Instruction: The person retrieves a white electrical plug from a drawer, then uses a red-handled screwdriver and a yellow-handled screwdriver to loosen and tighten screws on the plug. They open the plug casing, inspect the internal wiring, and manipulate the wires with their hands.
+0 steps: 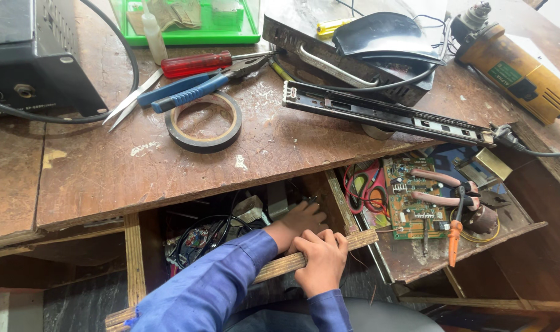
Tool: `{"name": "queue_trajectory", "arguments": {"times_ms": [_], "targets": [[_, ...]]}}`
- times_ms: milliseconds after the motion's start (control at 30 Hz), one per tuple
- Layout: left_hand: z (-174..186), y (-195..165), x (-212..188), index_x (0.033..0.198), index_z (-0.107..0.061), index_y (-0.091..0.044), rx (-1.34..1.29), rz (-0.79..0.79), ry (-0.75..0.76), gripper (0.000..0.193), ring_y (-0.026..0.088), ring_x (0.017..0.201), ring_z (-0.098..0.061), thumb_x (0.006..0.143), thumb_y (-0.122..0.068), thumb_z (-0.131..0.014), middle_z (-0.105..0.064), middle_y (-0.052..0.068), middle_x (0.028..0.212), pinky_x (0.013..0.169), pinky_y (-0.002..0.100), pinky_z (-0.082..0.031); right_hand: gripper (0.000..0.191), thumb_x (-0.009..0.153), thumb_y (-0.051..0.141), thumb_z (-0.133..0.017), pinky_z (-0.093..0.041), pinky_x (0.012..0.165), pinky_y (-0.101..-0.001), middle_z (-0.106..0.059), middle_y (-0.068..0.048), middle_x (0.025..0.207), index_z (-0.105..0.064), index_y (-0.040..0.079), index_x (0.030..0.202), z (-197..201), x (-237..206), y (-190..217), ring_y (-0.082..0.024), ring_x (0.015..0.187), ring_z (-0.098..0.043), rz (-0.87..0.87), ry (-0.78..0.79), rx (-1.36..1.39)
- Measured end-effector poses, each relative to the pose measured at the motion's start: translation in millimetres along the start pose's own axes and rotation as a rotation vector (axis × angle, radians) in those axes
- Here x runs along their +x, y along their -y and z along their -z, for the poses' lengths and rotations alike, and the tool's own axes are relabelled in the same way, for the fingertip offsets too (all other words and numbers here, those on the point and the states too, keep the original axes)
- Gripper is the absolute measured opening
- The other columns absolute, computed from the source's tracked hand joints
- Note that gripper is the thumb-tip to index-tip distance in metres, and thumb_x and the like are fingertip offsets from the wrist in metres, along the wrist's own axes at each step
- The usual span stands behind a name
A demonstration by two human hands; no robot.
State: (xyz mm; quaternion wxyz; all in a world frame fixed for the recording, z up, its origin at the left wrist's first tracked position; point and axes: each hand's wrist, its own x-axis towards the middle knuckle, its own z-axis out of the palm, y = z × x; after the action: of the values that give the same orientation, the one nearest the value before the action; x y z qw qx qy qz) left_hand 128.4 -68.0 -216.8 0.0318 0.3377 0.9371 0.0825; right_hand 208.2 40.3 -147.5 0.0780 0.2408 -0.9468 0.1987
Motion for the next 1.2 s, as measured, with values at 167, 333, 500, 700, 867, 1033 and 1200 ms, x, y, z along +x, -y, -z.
{"name": "queue_trajectory", "arguments": {"times_ms": [167, 333, 500, 700, 867, 1033, 1200], "targets": [[-9.1, 4.0, -0.4, 0.116, -0.065, -0.011, -0.086, 0.059, -0.126, 0.032, 0.03, 0.116, -0.049, 0.093, -0.033, -0.058, -0.057, 0.011, 0.125, 0.094, 0.045, -0.039, 0.027, 0.047, 0.001, -0.074, -0.034, 0.092, -0.0392, -0.058, 0.007, 0.071, -0.068, 0.022, 0.063, 0.7, -0.2, 0.6, -0.022, 0.082, -0.054, 0.004, -0.018, 0.019], [-12.0, 6.3, -0.3, 0.116, -0.065, -0.015, -0.085, 0.025, -0.117, 0.031, 0.033, 0.12, -0.051, 0.091, -0.033, -0.058, -0.056, 0.013, 0.129, 0.095, 0.047, -0.041, 0.026, 0.048, 0.0, -0.073, -0.034, 0.094, -0.0391, -0.059, 0.007, 0.071, -0.066, 0.02, 0.062, 0.9, -1.0, 0.6, -0.022, 0.085, -0.056, 0.007, -0.025, 0.006], [12.1, 4.3, -13.5, 0.133, -0.052, -0.012, -0.544, 0.22, 0.058, 0.049, 0.04, 0.128, -0.051, 0.089, -0.032, -0.063, -0.05, 0.016, 0.136, 0.097, 0.051, -0.046, 0.028, 0.046, 0.001, -0.073, -0.034, 0.092, -0.0401, -0.06, 0.007, 0.072, -0.069, 0.022, 0.064, 2.8, -1.5, -0.7, -0.023, 0.086, -0.056, 0.02, -0.02, 0.023], [39.9, 2.0, -32.0, 0.128, -0.052, -0.013, -0.743, 0.24, 0.001, 0.05, 0.036, 0.127, -0.053, 0.081, -0.022, -0.068, -0.056, 0.014, 0.131, 0.1, 0.046, -0.047, 0.026, 0.048, 0.003, -0.076, -0.034, 0.092, -0.0414, -0.06, 0.006, 0.072, -0.07, 0.023, 0.064, 2.2, -1.8, -1.1, -0.023, 0.086, -0.056, 0.023, -0.036, 0.023], [47.4, 4.2, -40.2, 0.127, -0.056, -0.014, -0.815, 0.168, -0.179, 0.045, 0.036, 0.123, -0.06, 0.083, -0.015, -0.066, -0.065, 0.011, 0.126, 0.1, 0.045, -0.048, 0.024, 0.05, 0.004, -0.076, -0.034, 0.093, -0.0418, -0.06, 0.006, 0.073, -0.069, 0.022, 0.063, 2.8, -1.9, -1.8, -0.023, 0.085, -0.056, 0.03, -0.042, 0.021], [74.0, 7.1, -39.9, 0.119, -0.061, -0.005, -0.955, 0.195, -0.626, 0.043, 0.027, 0.106, -0.073, 0.076, -0.007, -0.068, -0.074, 0.012, 0.11, 0.094, 0.038, -0.055, 0.025, 0.049, 0.003, -0.076, -0.035, 0.094, -0.0408, -0.062, 0.006, 0.074, -0.069, 0.022, 0.065, 5.3, -1.7, -1.3, -0.024, 0.088, -0.057, -0.006, 0.012, -0.01], [118.1, -18.5, -57.9, 0.12, -0.061, -0.003, -0.94, 0.083, -0.696, 0.037, 0.021, 0.103, -0.07, 0.084, -0.001, -0.067, -0.07, 0.011, 0.11, 0.091, 0.031, -0.056, 0.027, 0.047, 0.004, -0.077, -0.033, 0.093, -0.0432, -0.063, 0.006, 0.08, -0.069, 0.021, 0.066, 4.7, -2.8, -0.9, -0.025, 0.088, -0.057, 0.001, -0.038, 0.045]]}}
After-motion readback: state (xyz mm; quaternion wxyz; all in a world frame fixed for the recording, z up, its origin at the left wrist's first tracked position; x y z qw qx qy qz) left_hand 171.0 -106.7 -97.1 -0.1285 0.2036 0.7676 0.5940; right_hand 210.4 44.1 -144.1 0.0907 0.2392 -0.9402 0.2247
